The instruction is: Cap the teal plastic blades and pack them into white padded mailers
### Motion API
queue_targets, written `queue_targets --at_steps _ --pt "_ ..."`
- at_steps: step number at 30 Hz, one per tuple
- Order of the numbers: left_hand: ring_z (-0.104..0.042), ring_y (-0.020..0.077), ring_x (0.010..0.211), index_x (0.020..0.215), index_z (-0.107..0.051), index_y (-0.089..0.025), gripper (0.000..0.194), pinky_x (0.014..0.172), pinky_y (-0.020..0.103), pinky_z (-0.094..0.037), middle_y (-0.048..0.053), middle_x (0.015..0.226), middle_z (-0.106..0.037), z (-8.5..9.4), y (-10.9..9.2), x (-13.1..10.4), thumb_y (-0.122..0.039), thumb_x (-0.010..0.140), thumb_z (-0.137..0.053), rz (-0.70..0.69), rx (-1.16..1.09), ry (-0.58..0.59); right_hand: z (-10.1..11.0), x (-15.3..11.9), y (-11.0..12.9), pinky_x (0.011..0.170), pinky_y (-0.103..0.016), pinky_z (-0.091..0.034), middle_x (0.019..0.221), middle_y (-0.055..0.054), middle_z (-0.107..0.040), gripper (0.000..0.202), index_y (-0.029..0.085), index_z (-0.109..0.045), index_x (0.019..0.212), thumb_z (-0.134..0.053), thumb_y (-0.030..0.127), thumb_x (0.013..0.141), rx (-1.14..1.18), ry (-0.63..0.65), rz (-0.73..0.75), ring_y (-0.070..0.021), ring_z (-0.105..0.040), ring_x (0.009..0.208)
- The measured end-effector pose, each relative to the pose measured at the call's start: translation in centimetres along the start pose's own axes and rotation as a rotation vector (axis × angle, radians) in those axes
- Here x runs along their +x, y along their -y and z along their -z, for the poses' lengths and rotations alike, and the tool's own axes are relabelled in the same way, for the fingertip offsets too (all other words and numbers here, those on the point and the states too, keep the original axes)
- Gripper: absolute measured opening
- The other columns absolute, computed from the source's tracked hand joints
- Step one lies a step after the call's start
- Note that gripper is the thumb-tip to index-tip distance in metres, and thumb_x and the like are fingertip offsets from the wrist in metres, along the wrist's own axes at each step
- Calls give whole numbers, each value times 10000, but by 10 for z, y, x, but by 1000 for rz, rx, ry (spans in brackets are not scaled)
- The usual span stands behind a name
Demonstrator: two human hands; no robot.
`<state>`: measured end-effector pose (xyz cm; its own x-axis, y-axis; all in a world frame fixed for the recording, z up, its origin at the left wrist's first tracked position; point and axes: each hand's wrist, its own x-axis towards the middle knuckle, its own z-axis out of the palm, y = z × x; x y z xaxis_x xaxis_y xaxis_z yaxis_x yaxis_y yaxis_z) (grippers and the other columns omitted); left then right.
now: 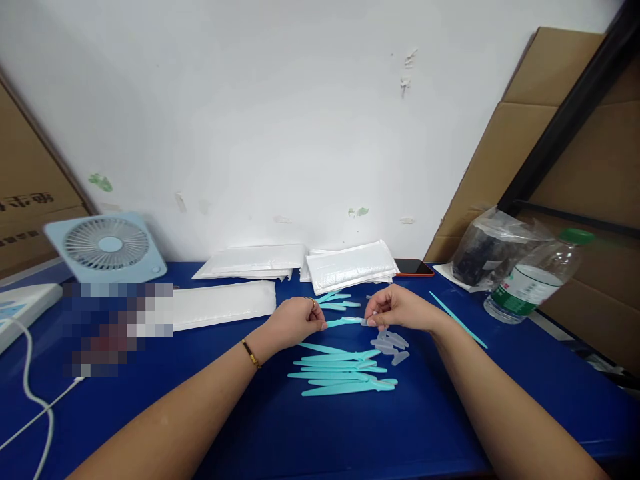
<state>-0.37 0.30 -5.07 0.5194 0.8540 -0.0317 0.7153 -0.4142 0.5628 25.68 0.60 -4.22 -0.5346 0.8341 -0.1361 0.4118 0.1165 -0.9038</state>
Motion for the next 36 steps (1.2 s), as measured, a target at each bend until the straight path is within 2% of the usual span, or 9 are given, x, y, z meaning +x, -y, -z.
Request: queue_targets --at_steps 4,7,10,13,15,20,25,30,36 --pt "-543 128 627 741 -632 -195 237 562 220 -370 0 695 -622 -2 -3 0 -401 770 -520 -58 33 4 -13 8 -3 539 -233 -481 605 -9 -623 300 140 -669 779 -724 387 617 2 3 44 -121 -591 549" --pt "-557 167 797 792 -635 -208 193 714 260 -398 14 800 -634 -4 -4 0 -375 775 -539 -99 167 -151 -18 14 -8 543 -232 -473 633 -20 -632 299 142 -670 808 -694 395 652 -66 -49 74 -128 -592 571" --pt "-478 232 1044 1010 -598 -261 335 855 333 -378 30 1056 -588 -8 2 3 -426 719 -618 -113 271 -335 -8 16 -15 529 -237 -448 649 -21 -636 299 162 -673 866 -653 402 689 -256 -276 89 -135 -579 573" --pt "-481 220 1046 1040 -588 -302 313 864 338 -388 4 1112 -564 -10 15 9 -423 752 -593 -147 265 -305 12 13 -23 574 -253 -431 701 -26 -643 212 191 -685 861 -602 334 730 -528 -559 95 -142 -566 609" --pt "-513 184 992 978 -615 -282 198 859 303 -397 -6 1062 -588 -11 25 15 -354 815 -527 -201 221 -259 22 12 -28 609 -259 -425 762 -33 -647 173 199 -692 840 -583 273 728 -661 -630 63 -149 -566 650" --pt "-537 167 949 1004 -597 -246 207 840 275 -411 4 1013 -612 -11 32 23 -265 815 -517 -212 145 -255 23 17 -36 627 -253 -412 803 -37 -637 138 202 -676 797 -594 259 702 -741 -495 -46 -162 -563 711" --pt "-516 197 990 1085 -568 -237 335 861 304 -395 30 1071 -583 -1 12 10 -337 766 -581 -185 145 -280 20 19 -39 582 -250 -406 718 -37 -622 94 184 -627 736 -604 262 691 -642 -437 -118 -156 -550 655" --pt "-560 140 782 890 -648 -225 278 640 213 -406 6 867 -624 2 -11 -9 -444 721 -617 -333 55 115 22 17 -40 574 -245 -407 699 -29 -632 85 184 -621 746 -608 224 672 -565 -408 -99 -147 -549 633" --pt "-536 103 616 812 -646 -223 172 505 199 -332 -18 719 -636 -10 -16 -10 -369 769 -564 -260 94 176 19 17 -39 589 -244 -405 692 -14 -628 101 196 -650 765 -584 221 693 -585 -385 -56 -139 -546 636"
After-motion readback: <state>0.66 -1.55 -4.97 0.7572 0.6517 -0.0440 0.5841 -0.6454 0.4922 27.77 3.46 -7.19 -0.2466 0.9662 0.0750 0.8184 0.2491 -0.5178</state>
